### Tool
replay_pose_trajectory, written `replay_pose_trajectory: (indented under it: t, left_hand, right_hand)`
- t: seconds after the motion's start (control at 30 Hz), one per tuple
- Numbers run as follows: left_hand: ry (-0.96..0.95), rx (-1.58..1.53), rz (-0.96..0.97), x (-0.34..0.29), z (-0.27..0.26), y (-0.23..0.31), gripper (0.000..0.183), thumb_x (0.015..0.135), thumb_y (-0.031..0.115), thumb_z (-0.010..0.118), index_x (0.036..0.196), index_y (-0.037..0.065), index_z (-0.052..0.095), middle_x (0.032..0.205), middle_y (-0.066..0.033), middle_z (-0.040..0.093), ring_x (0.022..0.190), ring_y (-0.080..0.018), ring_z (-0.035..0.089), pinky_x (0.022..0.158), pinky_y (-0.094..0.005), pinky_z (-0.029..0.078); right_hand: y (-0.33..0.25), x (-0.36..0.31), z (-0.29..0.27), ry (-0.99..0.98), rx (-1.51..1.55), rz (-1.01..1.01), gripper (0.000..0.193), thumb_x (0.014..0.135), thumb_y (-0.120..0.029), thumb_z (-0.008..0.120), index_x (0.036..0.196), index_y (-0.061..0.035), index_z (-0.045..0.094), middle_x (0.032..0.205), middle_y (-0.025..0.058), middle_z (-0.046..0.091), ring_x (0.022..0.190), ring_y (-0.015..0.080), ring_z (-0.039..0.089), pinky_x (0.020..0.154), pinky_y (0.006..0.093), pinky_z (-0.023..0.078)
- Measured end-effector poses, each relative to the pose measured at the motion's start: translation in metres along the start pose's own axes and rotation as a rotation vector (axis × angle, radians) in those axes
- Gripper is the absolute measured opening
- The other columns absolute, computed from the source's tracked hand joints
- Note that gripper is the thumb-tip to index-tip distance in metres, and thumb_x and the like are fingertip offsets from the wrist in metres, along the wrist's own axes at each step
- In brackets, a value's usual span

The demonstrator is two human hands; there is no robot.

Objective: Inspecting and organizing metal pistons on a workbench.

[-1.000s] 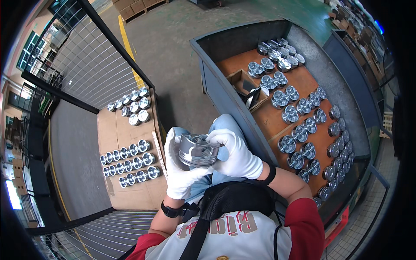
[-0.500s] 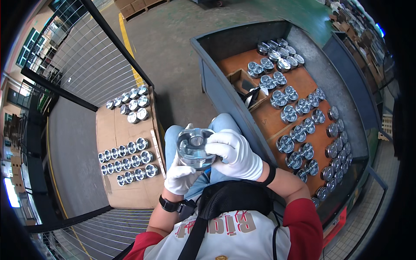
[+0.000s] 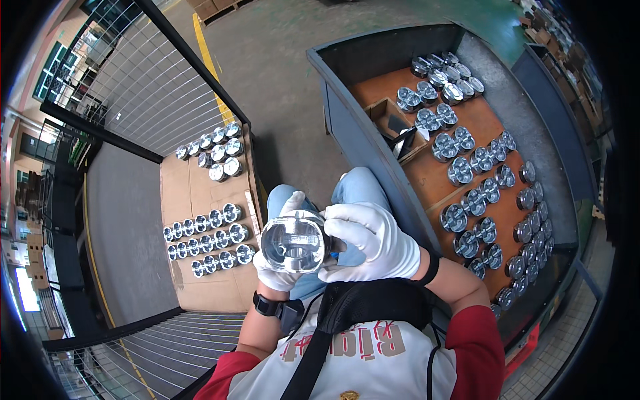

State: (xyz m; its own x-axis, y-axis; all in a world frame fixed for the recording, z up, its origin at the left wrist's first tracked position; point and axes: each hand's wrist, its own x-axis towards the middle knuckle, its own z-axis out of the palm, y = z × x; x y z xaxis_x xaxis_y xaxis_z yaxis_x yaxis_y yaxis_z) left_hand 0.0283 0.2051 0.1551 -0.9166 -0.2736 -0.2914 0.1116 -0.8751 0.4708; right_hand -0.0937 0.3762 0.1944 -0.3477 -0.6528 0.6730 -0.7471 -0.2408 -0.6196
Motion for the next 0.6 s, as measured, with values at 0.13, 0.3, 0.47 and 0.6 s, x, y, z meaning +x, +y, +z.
replay_pose_trajectory:
  t: [0.13, 0.3, 0.47, 0.6]
  left_hand:
    - [-0.229, -0.052, -0.07, 0.001, -0.009, 0.002, 0.123, 0.053, 0.027, 0.087, 0.153, 0.007, 0.019, 0.133, -0.0238, 0.053, 0.116, -0.0365, 0.059, 0.099, -0.0484, 0.053]
    - [-0.219, -0.063, -0.091, -0.001, -0.004, 0.002, 0.12, 0.053, 0.02, 0.084, 0.153, 0.008, 0.019, 0.134, -0.025, 0.051, 0.116, -0.0384, 0.059, 0.098, -0.0521, 0.051]
    - [-0.241, -0.184, -0.061, 0.001, 0.0, -0.002, 0.117, 0.055, 0.015, 0.083, 0.153, 0.008, 0.02, 0.135, -0.0248, 0.051, 0.117, -0.0393, 0.059, 0.096, -0.0526, 0.052]
    - [-0.272, -0.28, -0.087, 0.002, 0.001, 0.003, 0.115, 0.056, 0.008, 0.082, 0.154, 0.014, 0.021, 0.14, -0.0266, 0.045, 0.119, -0.0466, 0.055, 0.095, -0.0612, 0.05]
  right_hand:
    - [0.003, -0.001, 0.002, -0.014, -0.005, 0.009, 0.07, 0.063, -0.031, 0.087, 0.121, -0.0042, 0.058, 0.117, 0.0162, 0.059, 0.095, 0.0341, 0.063, 0.081, 0.0411, 0.052]
    - [0.007, -0.005, 0.004, -0.046, -0.027, 0.019, 0.071, 0.063, -0.029, 0.088, 0.122, -0.0046, 0.058, 0.12, 0.0157, 0.058, 0.099, 0.0333, 0.062, 0.082, 0.0408, 0.052]
    - [0.01, -0.006, 0.005, -0.04, -0.064, 0.022, 0.072, 0.066, -0.031, 0.088, 0.125, -0.0046, 0.056, 0.121, 0.0152, 0.056, 0.103, 0.0325, 0.062, 0.087, 0.0404, 0.052]
    - [0.008, 0.0, 0.008, -0.073, -0.086, 0.023, 0.07, 0.068, -0.032, 0.087, 0.125, -0.0038, 0.056, 0.121, 0.0165, 0.056, 0.103, 0.0332, 0.062, 0.088, 0.0408, 0.053]
